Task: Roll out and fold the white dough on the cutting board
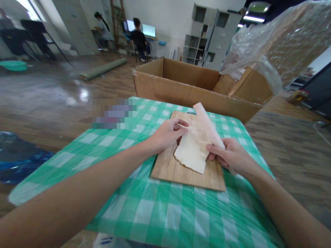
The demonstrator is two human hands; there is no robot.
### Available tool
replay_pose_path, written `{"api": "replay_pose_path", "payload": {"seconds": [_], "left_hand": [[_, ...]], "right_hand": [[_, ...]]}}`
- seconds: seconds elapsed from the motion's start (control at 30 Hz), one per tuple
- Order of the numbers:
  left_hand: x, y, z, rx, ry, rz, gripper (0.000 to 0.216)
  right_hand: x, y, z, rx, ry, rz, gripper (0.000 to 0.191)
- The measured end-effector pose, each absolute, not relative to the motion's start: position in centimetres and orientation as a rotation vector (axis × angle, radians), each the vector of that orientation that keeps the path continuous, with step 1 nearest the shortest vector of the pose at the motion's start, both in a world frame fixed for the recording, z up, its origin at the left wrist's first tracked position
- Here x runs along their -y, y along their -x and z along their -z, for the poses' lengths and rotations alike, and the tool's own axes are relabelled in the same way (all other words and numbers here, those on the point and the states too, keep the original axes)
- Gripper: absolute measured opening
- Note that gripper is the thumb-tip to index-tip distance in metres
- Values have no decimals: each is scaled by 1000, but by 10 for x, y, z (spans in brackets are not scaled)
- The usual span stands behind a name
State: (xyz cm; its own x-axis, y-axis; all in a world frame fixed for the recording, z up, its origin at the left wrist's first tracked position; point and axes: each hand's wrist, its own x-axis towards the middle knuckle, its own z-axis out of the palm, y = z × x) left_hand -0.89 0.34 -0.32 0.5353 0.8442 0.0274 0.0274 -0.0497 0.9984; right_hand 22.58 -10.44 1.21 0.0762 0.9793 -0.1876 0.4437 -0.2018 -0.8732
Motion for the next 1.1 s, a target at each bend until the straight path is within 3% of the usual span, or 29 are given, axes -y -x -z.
{"api": "replay_pose_path", "payload": {"seconds": [0.13, 0.2, 0.3, 0.43, 0.67, 0.93, 1.1], "left_hand": [[-6, 15, 3, -702, -1480, -723, 53], [-6, 15, 4, -697, -1466, -754, 58], [-6, 11, 7, -764, -1454, -843, 52], [-16, 9, 8, -863, -1326, -1008, 28], [-35, 25, -6, -951, -1272, -1168, 9], [-33, 31, -17, -885, -1421, -1223, 16], [-22, 31, -19, -878, -1777, -1114, 23]], "right_hand": [[101, -232, -8, 1554, 1765, -544, 49], [102, -234, -8, 1627, 1747, -372, 51], [107, -229, -10, 1767, 1719, -229, 45], [111, -218, -11, 1961, 1651, -137, 34], [118, -209, -8, 2172, 1558, -6, 33], [133, -190, -14, 2453, 1456, 211, 40], [129, -188, -12, 2500, 1506, 143, 42]]}}
